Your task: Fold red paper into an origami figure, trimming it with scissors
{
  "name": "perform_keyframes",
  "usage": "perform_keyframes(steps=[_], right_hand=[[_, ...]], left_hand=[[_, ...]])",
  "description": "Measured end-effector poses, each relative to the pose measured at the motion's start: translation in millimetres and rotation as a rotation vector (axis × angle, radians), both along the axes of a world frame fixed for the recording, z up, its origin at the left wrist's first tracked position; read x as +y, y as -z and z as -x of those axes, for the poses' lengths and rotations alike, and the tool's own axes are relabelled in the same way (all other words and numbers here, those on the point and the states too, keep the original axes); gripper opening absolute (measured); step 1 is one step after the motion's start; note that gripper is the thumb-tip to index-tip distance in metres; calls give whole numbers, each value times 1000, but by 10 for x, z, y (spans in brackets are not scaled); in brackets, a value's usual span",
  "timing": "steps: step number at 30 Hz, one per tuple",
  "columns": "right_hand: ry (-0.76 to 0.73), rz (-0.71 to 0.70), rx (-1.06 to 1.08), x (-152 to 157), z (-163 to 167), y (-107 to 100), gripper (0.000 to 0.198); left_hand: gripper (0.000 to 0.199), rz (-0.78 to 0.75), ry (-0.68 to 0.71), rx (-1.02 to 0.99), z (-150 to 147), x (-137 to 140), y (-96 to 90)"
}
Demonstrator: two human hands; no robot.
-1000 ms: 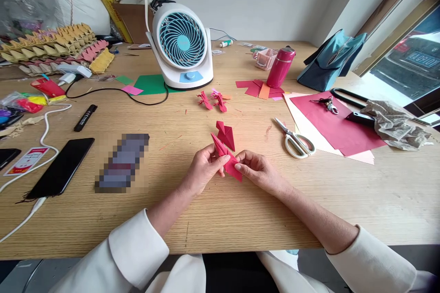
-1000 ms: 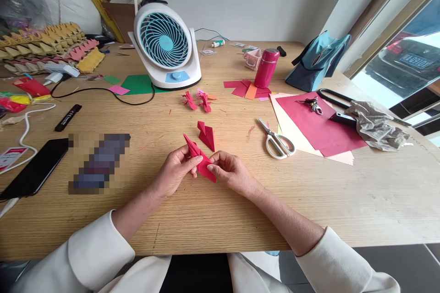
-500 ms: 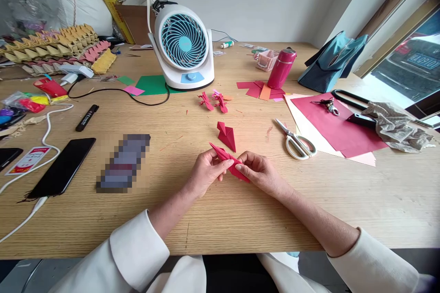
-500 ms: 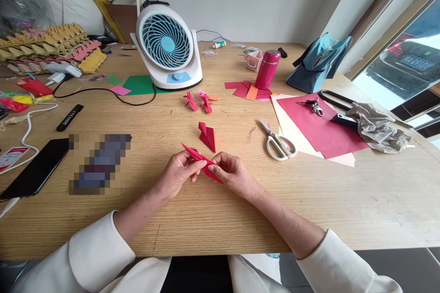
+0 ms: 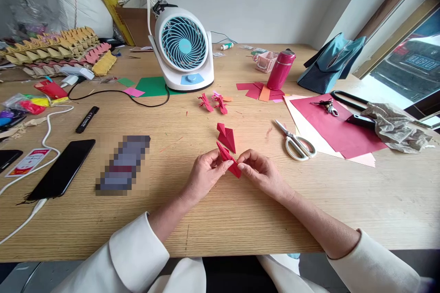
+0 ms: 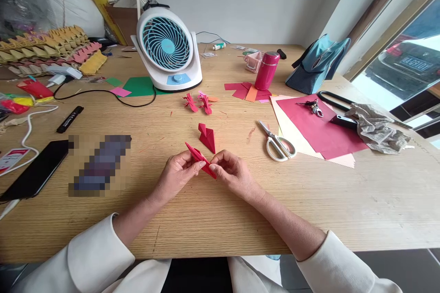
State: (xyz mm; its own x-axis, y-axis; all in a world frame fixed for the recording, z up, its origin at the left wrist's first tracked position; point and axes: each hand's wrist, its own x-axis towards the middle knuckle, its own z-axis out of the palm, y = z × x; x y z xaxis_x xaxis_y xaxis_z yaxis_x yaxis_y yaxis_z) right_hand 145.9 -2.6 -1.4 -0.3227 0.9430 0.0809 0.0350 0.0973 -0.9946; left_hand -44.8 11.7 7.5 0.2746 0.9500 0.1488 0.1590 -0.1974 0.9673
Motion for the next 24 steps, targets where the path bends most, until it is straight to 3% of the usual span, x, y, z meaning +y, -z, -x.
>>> perform_keyframes(steps=[4,6,17,24], right_hand=[[71,-83,13,12,-30,-24,24],[43,-100,27,-1,-19,-43,23],[-2,-54,41,-13,11,-16,23],[-6,-17,45,2,18,71,23]], left_hand=[[10,-44,14,51,-2,-48,-35],[16,-26,9,38,-24,-81,-51],[33,81,-15,-68,-34,-53,-32],[21,157,11,-138,-27,-17,-38]])
